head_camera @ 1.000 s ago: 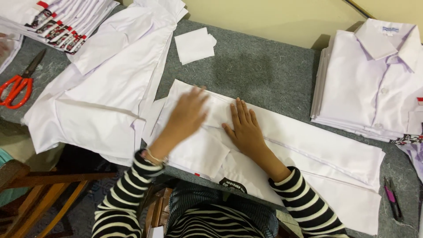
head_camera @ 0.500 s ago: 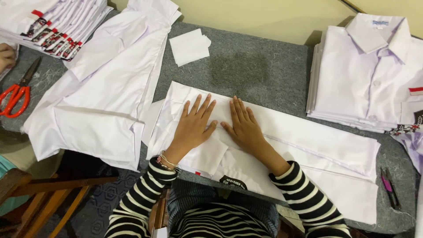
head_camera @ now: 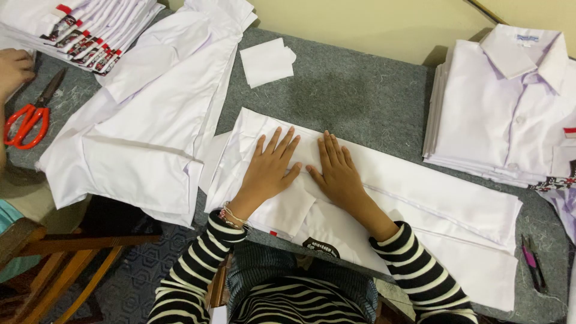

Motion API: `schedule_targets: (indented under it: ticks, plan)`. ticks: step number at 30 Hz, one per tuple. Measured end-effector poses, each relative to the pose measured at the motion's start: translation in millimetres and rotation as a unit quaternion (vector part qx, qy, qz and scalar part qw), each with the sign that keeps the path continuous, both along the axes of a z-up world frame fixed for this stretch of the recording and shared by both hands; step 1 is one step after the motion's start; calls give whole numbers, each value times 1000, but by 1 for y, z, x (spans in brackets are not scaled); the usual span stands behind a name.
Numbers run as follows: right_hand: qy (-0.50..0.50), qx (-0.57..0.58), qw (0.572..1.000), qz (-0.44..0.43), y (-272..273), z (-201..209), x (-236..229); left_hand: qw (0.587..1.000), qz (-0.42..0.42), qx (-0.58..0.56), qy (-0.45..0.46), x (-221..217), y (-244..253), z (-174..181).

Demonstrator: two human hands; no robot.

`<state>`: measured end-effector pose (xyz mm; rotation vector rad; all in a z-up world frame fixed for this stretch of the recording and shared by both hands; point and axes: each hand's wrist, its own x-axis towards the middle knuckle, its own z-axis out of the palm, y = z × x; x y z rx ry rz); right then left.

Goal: Folding white shirts on a work table using hands and a small tool to assist with tucking.

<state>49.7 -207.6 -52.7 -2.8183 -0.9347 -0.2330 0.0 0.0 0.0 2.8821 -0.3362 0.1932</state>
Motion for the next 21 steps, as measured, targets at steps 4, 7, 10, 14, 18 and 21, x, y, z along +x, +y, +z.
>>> schedule_targets:
  ticks: [4,7,10,14,18,21]
  plan:
    - [12,8,1000,5,-1,-2,2,1000,0,-5,5,2,1,1]
    - [4,-4,1000,4,-1,-3,2,1000,-2,-6,0,0,0,1]
    - [-4,-4,1000,4,-3,-4,-1,1000,-1,-4,-4,-3,-1,-1]
    - [1,5,1000,6,-1,1,1,1000,-1,-3,-20,0,1,-1]
    - [20,13,1000,13,-3,6,-1,1000,-4,-5,-25,-1,1,-2]
    - [38,4,999,13,-4,7,0,1000,-3,-6,-3,-1,0,3]
